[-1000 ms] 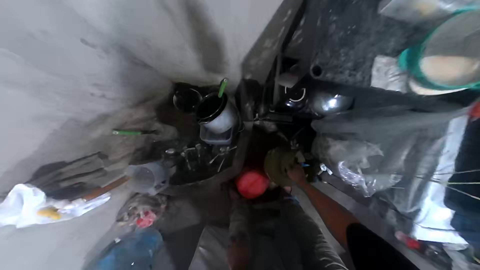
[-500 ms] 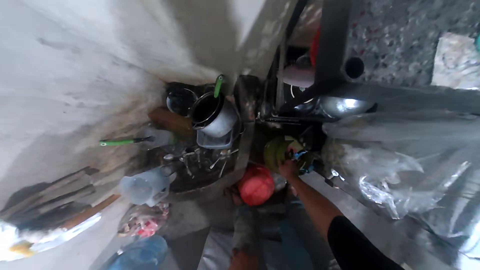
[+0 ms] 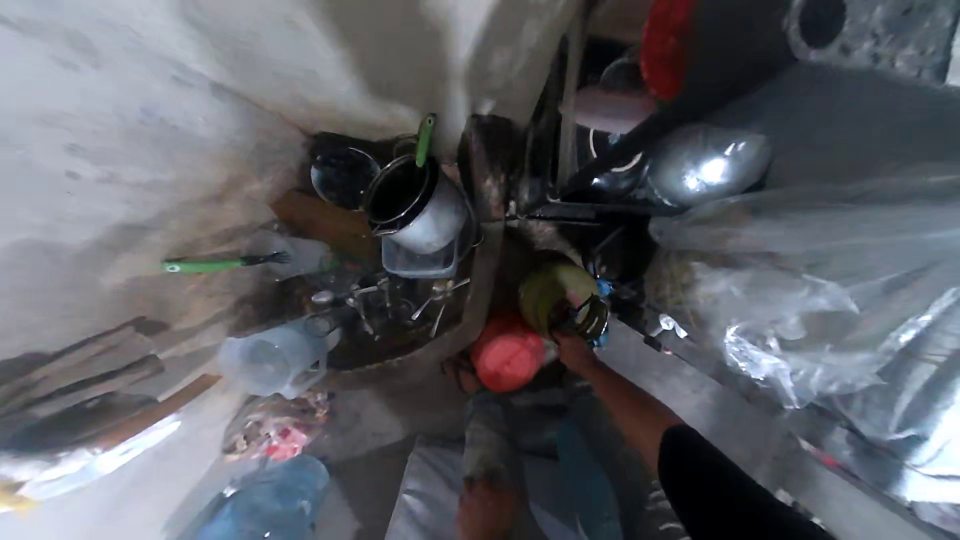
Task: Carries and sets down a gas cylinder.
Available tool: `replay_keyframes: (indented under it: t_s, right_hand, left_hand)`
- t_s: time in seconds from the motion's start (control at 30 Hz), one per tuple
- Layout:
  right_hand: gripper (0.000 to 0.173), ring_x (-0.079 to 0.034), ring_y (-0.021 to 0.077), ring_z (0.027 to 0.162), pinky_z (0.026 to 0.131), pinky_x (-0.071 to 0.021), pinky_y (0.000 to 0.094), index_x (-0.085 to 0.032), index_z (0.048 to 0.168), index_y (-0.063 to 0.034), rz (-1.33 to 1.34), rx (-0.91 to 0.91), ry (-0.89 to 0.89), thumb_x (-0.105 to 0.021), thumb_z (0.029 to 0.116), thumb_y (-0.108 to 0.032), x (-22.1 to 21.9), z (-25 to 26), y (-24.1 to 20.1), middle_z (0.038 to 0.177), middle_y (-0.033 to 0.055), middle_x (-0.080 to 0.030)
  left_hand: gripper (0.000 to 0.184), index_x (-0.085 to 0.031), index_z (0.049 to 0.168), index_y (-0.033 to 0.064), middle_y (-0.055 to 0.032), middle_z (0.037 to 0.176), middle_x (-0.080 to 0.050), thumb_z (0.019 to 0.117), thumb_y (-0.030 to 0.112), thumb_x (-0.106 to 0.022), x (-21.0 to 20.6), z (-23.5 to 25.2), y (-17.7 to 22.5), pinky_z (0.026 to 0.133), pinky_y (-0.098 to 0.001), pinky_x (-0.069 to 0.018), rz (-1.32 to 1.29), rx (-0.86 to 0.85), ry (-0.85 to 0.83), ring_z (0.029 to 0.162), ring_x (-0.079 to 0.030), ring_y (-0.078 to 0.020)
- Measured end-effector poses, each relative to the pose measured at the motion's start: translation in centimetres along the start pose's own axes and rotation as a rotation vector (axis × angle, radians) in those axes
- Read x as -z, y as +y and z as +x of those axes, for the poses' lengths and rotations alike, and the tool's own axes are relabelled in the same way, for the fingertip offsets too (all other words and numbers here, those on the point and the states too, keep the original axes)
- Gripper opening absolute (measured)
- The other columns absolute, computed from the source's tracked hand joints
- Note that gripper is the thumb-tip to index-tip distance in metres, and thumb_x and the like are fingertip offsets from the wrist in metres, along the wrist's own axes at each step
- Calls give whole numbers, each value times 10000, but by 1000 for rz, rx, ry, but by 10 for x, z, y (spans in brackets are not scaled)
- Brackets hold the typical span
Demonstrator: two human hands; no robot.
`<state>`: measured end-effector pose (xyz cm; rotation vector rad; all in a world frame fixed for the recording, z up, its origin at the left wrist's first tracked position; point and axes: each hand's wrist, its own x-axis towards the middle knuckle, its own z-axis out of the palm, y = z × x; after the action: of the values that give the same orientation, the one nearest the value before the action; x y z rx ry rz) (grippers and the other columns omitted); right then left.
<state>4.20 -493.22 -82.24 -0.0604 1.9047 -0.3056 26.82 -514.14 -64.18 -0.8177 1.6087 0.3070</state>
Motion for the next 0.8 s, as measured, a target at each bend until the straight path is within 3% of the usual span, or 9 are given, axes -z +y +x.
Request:
replay_keyframes:
  t_s: [0.07,0.1,0.23,0.33,0.47,0.53,0.63,0.7,0.8]
  right_hand:
    - [597,-408,343,1482,1202,-381,502,-447,1561,-119,-80,32,41,-560,980,-39,-2,-9,12,1599,167,-427]
    - [587,-426,332,1473,1196,-392,497,-463,1553,-145,-95,21,75,-569,984,-49,-1,-17,15,1586,149,-454]
    - [375,-591,360,1308,1101,-470,551,-649,1379,-162,85,-261,200,-563,1014,-175,24,-58,15,1374,163,-648]
    - [310,-662,344,1200,1064,-500,553,-711,1279,-119,353,-377,491,-630,992,-204,44,-81,31,1260,164,-709]
    - [276,-714,314,1085,998,-551,507,-714,1243,-58,363,-231,900,-582,1004,-94,70,-108,43,1164,160,-741]
    - [260,-724,306,1064,976,-565,492,-727,1214,-51,283,-123,994,-566,1014,-89,76,-118,42,1148,157,-747]
    - [248,-729,274,1057,964,-580,470,-758,1180,-90,174,-38,945,-573,1022,-135,63,-146,25,1144,123,-755]
    - [250,-725,283,1061,967,-576,478,-751,1197,-90,151,0,839,-576,1032,-160,43,-184,-9,1151,127,-752]
    - [241,-734,323,1010,928,-591,511,-740,1201,-36,116,196,688,-601,1027,-127,1,-256,-72,1125,175,-747]
  left_hand:
    - [607,-682,1318,403,-81,1498,-555,810,735,-651,-6,1,-2,889,-610,-550,-7,-2,1,1231,-623,-365]
    - [609,-683,1317,404,-80,1503,-551,810,740,-646,-9,1,-3,889,-609,-550,-9,-1,6,1231,-624,-363]
    - [570,-694,1297,401,-87,1498,-550,820,711,-653,-15,-1,-8,887,-602,-551,-31,-3,10,1207,-632,-363]
    - [588,-697,1294,405,-93,1480,-566,806,730,-657,-20,-1,-12,881,-600,-552,-43,-19,31,1200,-636,-364]
    - [606,-695,1306,377,-112,1488,-551,803,713,-680,-24,-5,-18,885,-606,-549,-72,-24,30,1209,-626,-382]
    - [589,-696,1296,385,-101,1487,-556,800,703,-678,-27,-4,-22,878,-602,-552,-77,-26,28,1196,-633,-377]
    - [574,-693,1301,375,-88,1505,-544,843,714,-622,-23,-5,-26,902,-614,-544,-101,-44,33,1224,-626,-369]
    - [623,-641,1386,342,-87,1575,-472,892,716,-584,-18,-16,-32,1006,-604,-500,-172,-122,63,1363,-526,-364]
    - [779,-446,1561,331,-99,1672,-313,898,704,-614,-16,-36,-52,1168,-546,-391,-378,-443,228,1501,-364,-334]
